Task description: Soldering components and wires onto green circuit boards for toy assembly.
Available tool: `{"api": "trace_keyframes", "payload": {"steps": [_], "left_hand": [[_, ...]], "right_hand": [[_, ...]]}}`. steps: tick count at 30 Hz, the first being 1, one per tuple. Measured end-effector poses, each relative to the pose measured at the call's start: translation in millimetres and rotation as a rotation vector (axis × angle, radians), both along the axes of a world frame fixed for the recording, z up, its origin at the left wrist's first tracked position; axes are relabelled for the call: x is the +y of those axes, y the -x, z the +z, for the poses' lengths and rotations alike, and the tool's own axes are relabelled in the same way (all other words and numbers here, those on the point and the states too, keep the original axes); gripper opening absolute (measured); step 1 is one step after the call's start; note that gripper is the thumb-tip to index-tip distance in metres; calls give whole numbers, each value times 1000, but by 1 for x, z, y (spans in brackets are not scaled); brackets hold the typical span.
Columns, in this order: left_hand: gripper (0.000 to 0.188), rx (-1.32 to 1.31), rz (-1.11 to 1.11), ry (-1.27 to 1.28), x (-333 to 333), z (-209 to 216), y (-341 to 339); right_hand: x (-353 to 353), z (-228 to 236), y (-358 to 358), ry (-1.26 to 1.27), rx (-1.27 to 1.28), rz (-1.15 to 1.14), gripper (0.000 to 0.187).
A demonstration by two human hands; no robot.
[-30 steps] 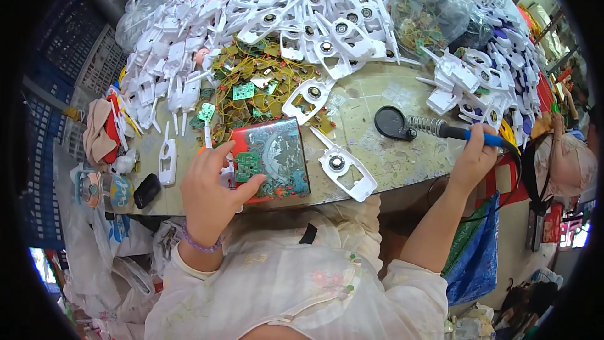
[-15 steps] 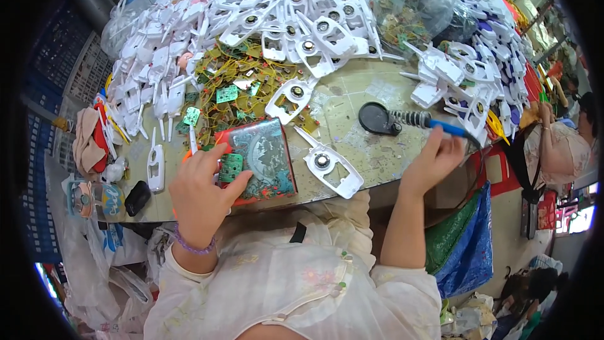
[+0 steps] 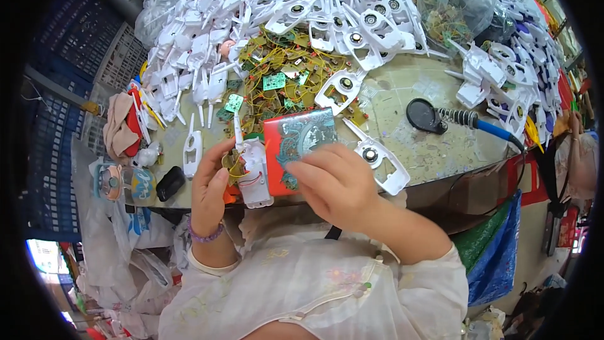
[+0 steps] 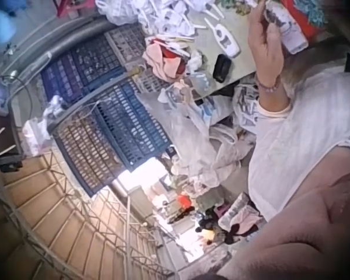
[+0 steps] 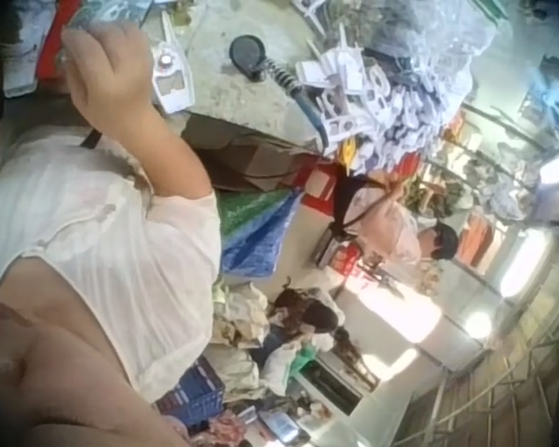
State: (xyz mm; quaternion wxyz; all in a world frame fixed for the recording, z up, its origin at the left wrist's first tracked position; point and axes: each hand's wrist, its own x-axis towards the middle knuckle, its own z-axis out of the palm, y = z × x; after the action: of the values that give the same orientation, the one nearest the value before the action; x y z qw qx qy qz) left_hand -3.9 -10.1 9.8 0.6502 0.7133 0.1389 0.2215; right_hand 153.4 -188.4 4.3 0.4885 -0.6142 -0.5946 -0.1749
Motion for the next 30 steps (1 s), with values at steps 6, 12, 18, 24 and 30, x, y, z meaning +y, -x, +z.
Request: {"api": "trace_keyframes", "payload": {"steps": [6,12,18,24,30], "left_hand": [[39,-49,-35,-172,9,-14,8],[37,-57,-76,-175,14,-16,16],[39,-116,-91,17,10,-19,14],[38,-93,-99,-48,11,-19,13],[39,-7,-45,-333,15,-21,13]], "right_hand": [[60,28,-8,288,-172,270,62],[58,19,-15,471,-78,360,44],[51,8,-9,362,1,334,22],[39,10,-10,445,204,381,21],[29,8,-12,290,355,513,27]]}}
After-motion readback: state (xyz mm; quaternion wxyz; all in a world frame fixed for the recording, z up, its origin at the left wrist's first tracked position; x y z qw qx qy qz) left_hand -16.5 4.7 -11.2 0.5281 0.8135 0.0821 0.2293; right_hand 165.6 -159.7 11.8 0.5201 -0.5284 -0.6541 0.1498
